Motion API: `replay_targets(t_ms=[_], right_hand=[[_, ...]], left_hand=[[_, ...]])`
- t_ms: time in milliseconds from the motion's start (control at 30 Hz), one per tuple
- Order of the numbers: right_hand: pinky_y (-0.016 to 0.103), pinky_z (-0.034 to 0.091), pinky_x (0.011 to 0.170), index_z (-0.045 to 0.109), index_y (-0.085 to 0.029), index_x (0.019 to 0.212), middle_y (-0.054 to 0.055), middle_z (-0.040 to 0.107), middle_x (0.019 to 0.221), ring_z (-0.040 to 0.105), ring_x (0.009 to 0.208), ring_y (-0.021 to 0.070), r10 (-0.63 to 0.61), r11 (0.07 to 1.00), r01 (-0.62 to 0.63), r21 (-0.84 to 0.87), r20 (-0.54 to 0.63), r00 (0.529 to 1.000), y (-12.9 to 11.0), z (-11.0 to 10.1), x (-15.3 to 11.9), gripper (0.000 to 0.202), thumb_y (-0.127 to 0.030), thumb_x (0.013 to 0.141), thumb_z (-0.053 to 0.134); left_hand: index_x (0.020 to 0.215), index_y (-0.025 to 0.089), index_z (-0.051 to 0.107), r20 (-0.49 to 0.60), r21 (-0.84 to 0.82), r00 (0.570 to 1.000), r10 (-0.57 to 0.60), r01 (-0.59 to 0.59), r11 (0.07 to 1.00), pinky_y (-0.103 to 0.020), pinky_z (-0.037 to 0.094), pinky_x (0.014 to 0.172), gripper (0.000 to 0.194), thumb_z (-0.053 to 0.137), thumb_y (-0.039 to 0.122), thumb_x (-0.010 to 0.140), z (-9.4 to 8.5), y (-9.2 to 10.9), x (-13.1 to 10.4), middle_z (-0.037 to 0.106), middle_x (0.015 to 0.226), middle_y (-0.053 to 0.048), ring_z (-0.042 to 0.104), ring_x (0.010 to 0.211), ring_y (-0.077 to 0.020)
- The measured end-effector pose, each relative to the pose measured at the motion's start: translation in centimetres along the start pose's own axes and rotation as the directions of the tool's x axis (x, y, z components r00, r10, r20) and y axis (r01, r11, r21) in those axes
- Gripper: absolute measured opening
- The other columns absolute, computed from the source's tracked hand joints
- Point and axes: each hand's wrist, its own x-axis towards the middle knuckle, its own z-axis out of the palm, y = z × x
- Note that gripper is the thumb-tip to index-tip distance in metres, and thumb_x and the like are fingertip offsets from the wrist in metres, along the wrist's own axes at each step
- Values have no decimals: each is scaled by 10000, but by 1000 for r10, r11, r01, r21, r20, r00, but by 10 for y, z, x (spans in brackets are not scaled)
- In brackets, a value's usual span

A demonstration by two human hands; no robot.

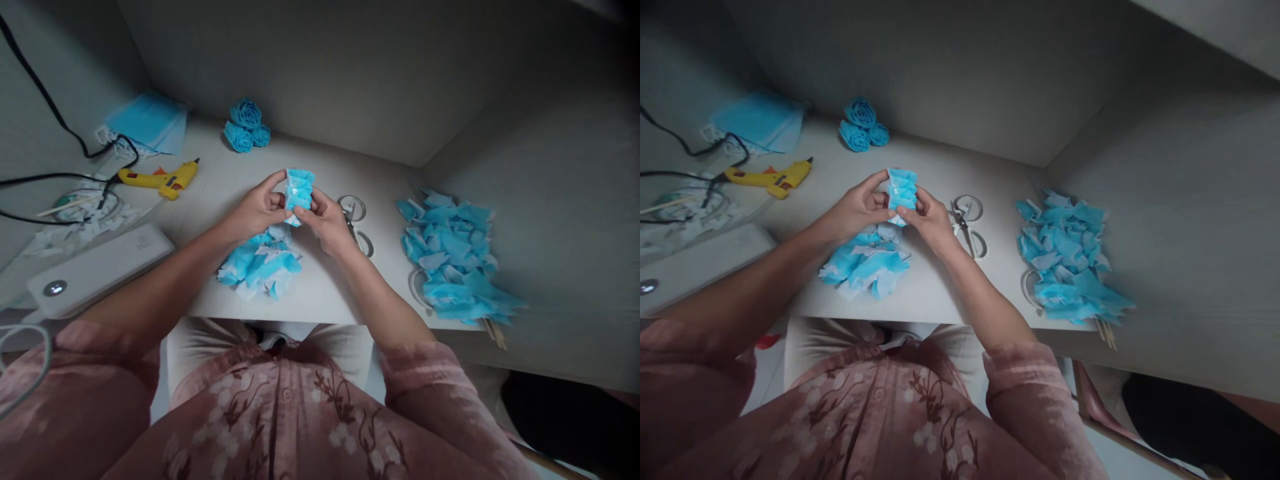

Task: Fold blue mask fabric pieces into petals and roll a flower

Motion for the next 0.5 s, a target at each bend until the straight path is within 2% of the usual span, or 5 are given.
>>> replay_targets(t_ms=[100, 267, 367, 500], right_hand=[[367, 582, 918, 662, -230, 1168, 30, 759, 1002, 696, 980, 226, 16, 1000, -16, -1, 7, 1000, -2, -2, 0, 652, -657, 705, 832], [367, 579, 864, 651, -268, 1245, 3, 725, 904, 678, 902, 219, 6, 995, -14, -102, -79, 997, -5, -5, 0, 691, -676, 712, 817], [358, 570, 826, 672, -277, 1154, -2, 689, 852, 658, 869, 214, -14, 985, -2, -170, -93, 996, -3, -6, 0, 592, -678, 738, 797], [352, 568, 825, 678, -270, 1048, 7, 687, 876, 648, 873, 208, -28, 984, 12, -177, -86, 996, 1, -7, 0, 526, -708, 766, 753]], left_hand=[[1522, 200, 453, 16, -4, 1000, -12, 12, 1000, -311, 559, 820, 862, 824, 240, 745, -1, 2, 0, 761, 975, -43, 722, 848, -181], [1497, 196, 502, -21, -67, 999, -41, 40, 997, -361, 554, 883, 839, 846, 313, 742, 3, 0, 1, 756, 1008, -66, 732, 936, -230], [1499, 189, 492, -30, -43, 998, -61, 60, 997, -335, 545, 853, 893, 875, 243, 693, 3, -2, 1, 754, 983, -52, 728, 901, -208], [1492, 186, 488, -16, -33, 998, -58, 57, 998, -293, 533, 785, 895, 863, 190, 679, 3, -3, 1, 754, 949, -39, 720, 854, -185]])
